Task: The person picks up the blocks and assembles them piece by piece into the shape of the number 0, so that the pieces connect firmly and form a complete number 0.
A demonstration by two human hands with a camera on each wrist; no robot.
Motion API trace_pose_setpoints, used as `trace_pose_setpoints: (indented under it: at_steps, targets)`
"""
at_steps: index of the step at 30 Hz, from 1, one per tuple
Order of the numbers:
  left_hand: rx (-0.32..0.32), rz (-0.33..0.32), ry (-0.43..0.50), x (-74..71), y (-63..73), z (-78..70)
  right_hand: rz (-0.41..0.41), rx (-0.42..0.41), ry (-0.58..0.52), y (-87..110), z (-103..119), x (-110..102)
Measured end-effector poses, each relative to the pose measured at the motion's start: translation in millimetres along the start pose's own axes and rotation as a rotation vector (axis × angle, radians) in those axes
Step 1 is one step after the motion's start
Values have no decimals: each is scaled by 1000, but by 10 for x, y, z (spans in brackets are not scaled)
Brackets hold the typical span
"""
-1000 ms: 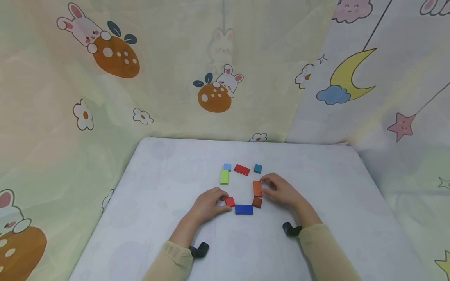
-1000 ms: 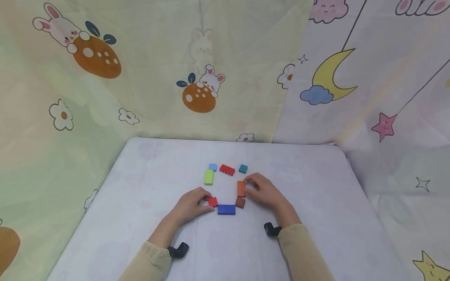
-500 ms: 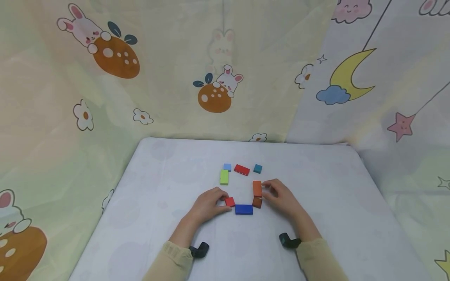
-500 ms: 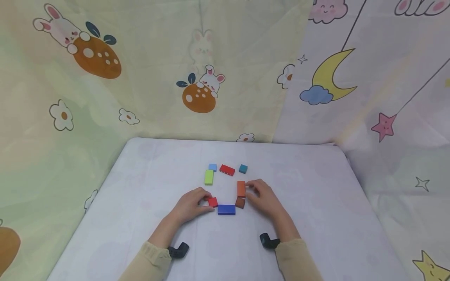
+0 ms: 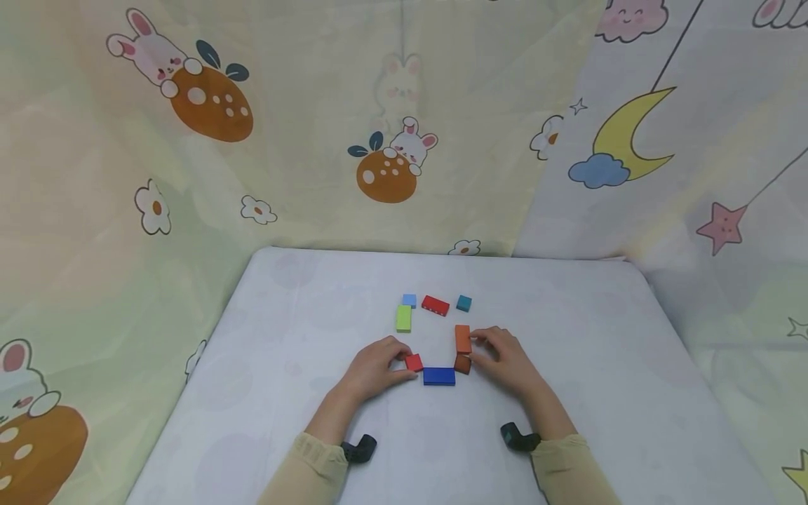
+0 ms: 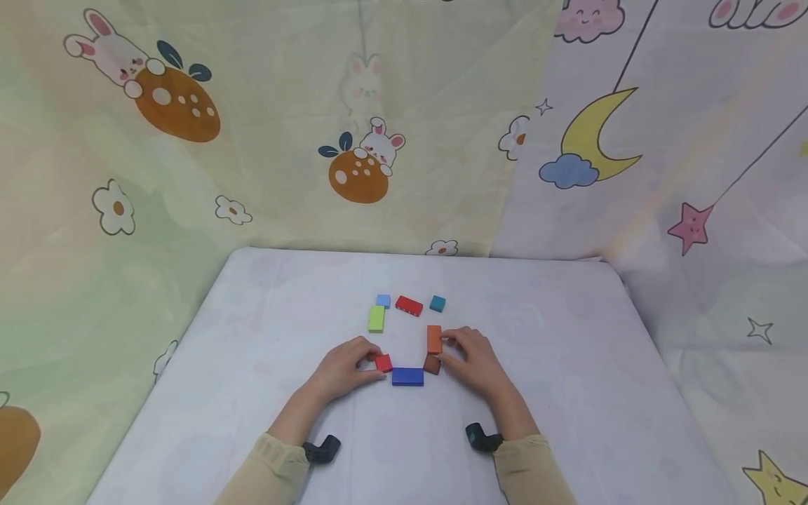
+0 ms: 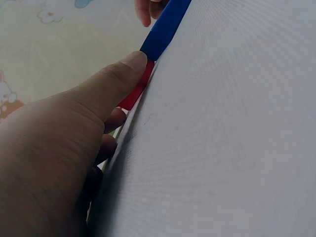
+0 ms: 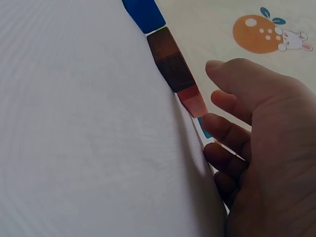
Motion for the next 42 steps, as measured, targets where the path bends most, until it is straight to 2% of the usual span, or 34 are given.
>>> trace_pose_setpoints:
  at_steps: [11,20,23,27,29,34,38,42]
  targets:
    - [1,1,21,4,-15,-16,10,-4,40,-2,-58,20]
    - [-66,-11,183,-48,-86,80,9,-8,50,0,-23,13]
    - [-72,-51,166,-130,-161,131,17,6,61,6,-18,13]
    - [-116,-97,76,-269,-300,210,27,11,64,7,-13,15]
    - [-145,-83,57,-327,-383,251,30,14,66,8,-8,15]
    - [-184,22,52,-407,-568,329,28,25,60,9,2,10]
    - [-172,84,21,-419,-652,362,30,26,58,2,-2,11]
    - [-151,82,-17,-413,-682,365,29,15,60,-9,-10,11]
Point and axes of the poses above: each hand's wrist, its own y-axis away from the middle knuckle, its own x-axis out of the palm, z = x × y, the point moved 1 cm from there along -y, towards the middle knuckle, and after that the axes turned 2 degrees about -y, right-handed, at the moved point
